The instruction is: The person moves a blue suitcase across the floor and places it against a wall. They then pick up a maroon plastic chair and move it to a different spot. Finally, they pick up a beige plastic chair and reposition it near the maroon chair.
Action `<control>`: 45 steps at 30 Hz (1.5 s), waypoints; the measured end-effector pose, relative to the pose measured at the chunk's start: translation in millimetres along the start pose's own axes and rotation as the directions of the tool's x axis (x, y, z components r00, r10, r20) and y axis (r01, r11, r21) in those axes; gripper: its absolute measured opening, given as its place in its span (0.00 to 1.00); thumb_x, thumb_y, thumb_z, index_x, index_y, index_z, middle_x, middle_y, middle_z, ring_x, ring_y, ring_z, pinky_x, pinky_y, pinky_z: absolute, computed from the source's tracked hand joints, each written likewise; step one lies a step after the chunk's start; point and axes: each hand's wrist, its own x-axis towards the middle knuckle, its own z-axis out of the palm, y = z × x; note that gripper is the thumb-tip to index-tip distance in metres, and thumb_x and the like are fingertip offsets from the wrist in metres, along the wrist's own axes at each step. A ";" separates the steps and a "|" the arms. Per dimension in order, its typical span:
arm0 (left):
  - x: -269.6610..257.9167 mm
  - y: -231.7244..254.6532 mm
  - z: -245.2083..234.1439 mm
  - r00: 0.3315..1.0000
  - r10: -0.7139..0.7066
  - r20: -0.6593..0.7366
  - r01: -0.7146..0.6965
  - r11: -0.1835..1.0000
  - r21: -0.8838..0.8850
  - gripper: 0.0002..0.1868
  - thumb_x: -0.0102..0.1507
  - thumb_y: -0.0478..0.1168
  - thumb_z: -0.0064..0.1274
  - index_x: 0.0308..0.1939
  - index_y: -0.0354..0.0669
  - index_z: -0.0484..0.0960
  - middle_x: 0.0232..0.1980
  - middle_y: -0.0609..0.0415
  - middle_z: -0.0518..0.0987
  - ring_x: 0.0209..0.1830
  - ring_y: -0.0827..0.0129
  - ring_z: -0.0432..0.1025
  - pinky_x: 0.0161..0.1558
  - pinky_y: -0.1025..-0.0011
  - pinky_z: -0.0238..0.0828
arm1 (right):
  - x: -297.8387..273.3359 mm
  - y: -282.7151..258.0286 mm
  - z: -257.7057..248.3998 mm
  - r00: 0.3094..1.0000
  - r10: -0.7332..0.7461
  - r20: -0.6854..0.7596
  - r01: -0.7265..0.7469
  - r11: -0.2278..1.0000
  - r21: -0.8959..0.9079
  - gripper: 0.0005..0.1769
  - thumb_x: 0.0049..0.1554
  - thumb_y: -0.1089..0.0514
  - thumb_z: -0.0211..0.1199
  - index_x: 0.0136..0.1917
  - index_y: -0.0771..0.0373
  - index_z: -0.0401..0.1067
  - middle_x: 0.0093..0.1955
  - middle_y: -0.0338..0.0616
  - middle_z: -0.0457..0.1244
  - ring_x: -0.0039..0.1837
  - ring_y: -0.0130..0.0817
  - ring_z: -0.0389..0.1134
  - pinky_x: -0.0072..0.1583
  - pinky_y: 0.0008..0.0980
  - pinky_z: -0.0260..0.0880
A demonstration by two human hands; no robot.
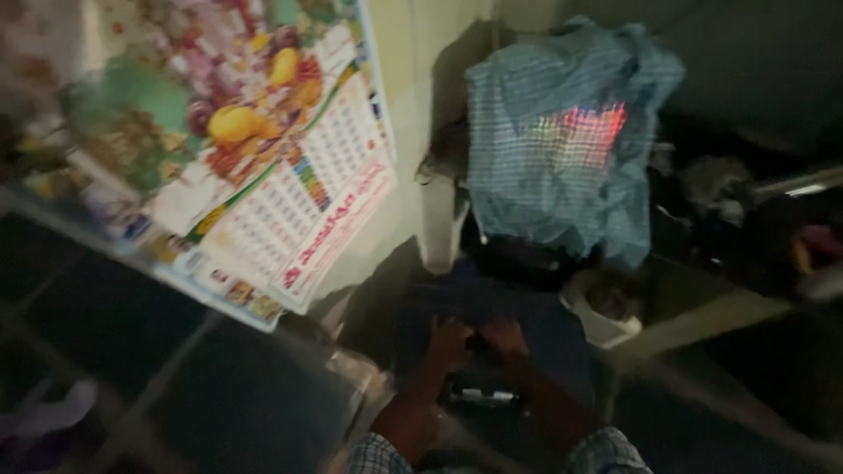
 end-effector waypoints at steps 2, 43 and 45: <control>-7.2 -8.3 -14.7 0.986 -0.150 0.074 0.155 0.986 -0.066 0.35 0.57 0.47 0.65 0.66 0.49 0.71 0.73 0.44 0.61 0.76 0.46 0.49 0.70 0.30 0.29 | 27.0 -17.6 -16.6 0.996 0.027 0.090 -0.026 1.000 -0.005 0.20 0.59 0.42 0.63 0.60 0.52 0.76 0.64 0.46 0.65 0.68 0.46 0.61 0.70 0.58 0.56; 40.9 -53.7 -36.4 0.991 -0.125 0.045 0.127 0.991 -0.045 0.47 0.69 0.55 0.49 0.82 0.46 0.38 0.83 0.36 0.42 0.82 0.37 0.36 0.73 0.32 0.28 | 25.6 -51.0 54.1 0.655 0.531 -0.537 -0.050 0.740 0.671 0.28 0.67 0.53 0.57 0.77 0.61 0.59 0.67 0.52 0.64 0.65 0.55 0.65 0.60 0.50 0.69; 42.9 -51.8 -44.5 0.983 -0.145 0.111 0.149 0.988 -0.030 0.47 0.70 0.56 0.46 0.81 0.47 0.35 0.83 0.37 0.38 0.82 0.38 0.33 0.74 0.34 0.26 | 6.6 -46.7 57.8 0.718 0.610 -0.335 0.046 0.439 0.898 0.27 0.66 0.54 0.57 0.76 0.60 0.60 0.67 0.51 0.64 0.65 0.52 0.65 0.61 0.48 0.69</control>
